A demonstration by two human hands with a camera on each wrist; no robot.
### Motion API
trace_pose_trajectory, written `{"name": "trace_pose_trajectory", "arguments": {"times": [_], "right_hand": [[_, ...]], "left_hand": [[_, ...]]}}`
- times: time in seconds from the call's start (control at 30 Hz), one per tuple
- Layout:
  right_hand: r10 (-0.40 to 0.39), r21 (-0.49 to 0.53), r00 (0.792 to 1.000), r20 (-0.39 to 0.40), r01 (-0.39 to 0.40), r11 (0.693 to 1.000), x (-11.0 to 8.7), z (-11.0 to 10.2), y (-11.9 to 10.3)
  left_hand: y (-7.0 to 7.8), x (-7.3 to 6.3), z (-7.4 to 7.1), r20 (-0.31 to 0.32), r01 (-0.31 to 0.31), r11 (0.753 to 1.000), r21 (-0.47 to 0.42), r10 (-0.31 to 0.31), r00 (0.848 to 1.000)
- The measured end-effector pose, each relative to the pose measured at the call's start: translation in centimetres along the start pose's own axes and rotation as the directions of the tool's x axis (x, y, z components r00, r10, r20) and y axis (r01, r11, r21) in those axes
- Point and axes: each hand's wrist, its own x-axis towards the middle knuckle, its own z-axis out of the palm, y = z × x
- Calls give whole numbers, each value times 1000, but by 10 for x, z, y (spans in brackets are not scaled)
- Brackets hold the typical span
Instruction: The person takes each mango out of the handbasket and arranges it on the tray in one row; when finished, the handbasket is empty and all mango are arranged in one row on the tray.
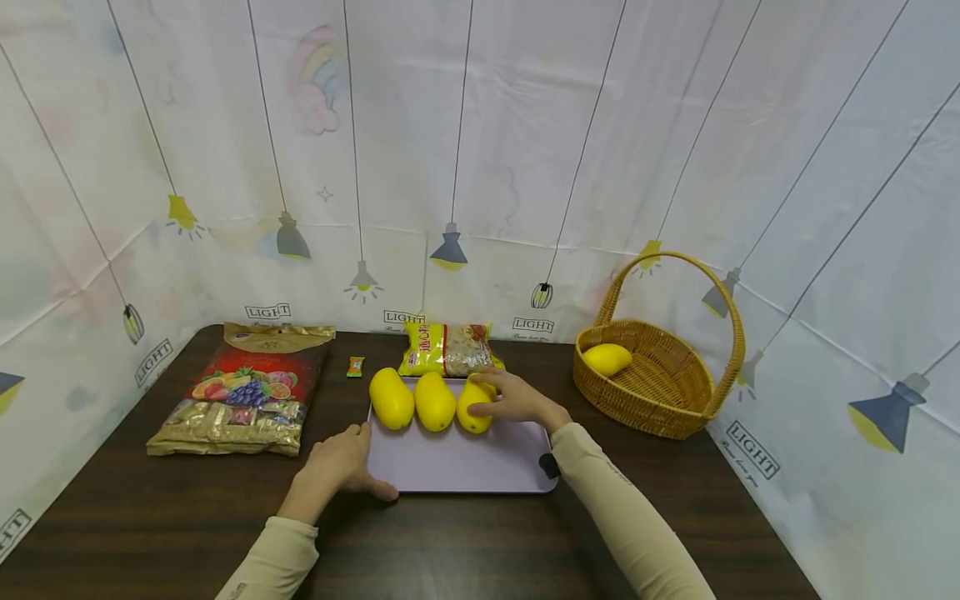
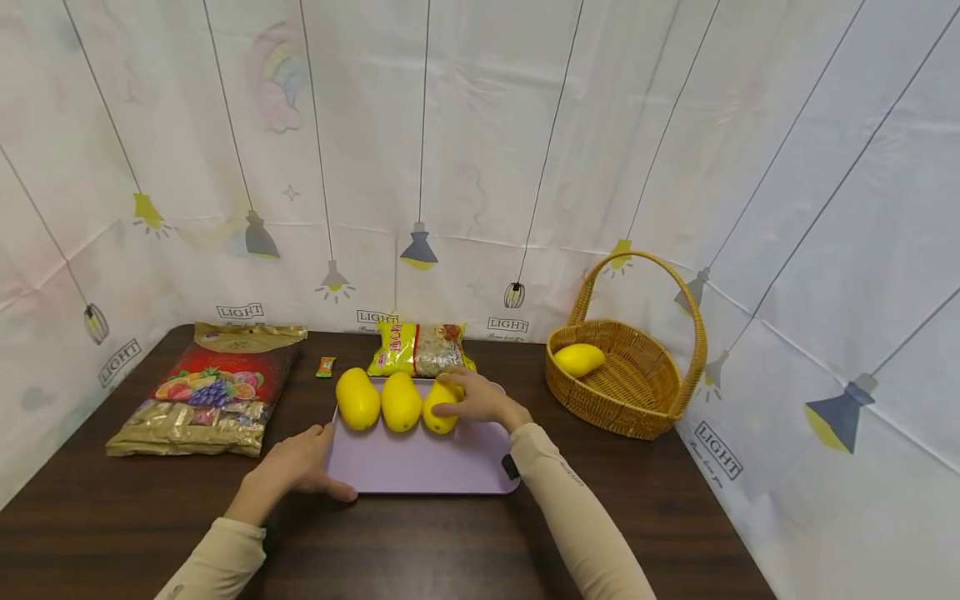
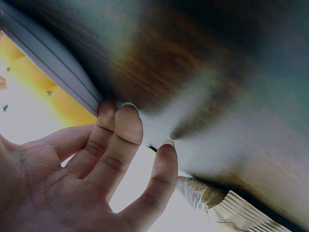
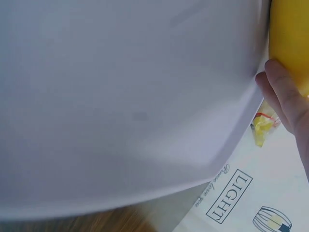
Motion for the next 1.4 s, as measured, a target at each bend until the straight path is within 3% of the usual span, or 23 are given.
{"name": "trace_pose_trajectory", "arguments": {"times": [0.87,1.4], "right_hand": [[20,-17,1000,17,-20,1000,5,-7,2],[15,-16,998,-59,-16,1000,-15,-31,14]], "left_hand": [[2,1,0,1,-4,1000,3,4,1000],[1,0,-1,0,-10,1000,3,10,1000]]}}
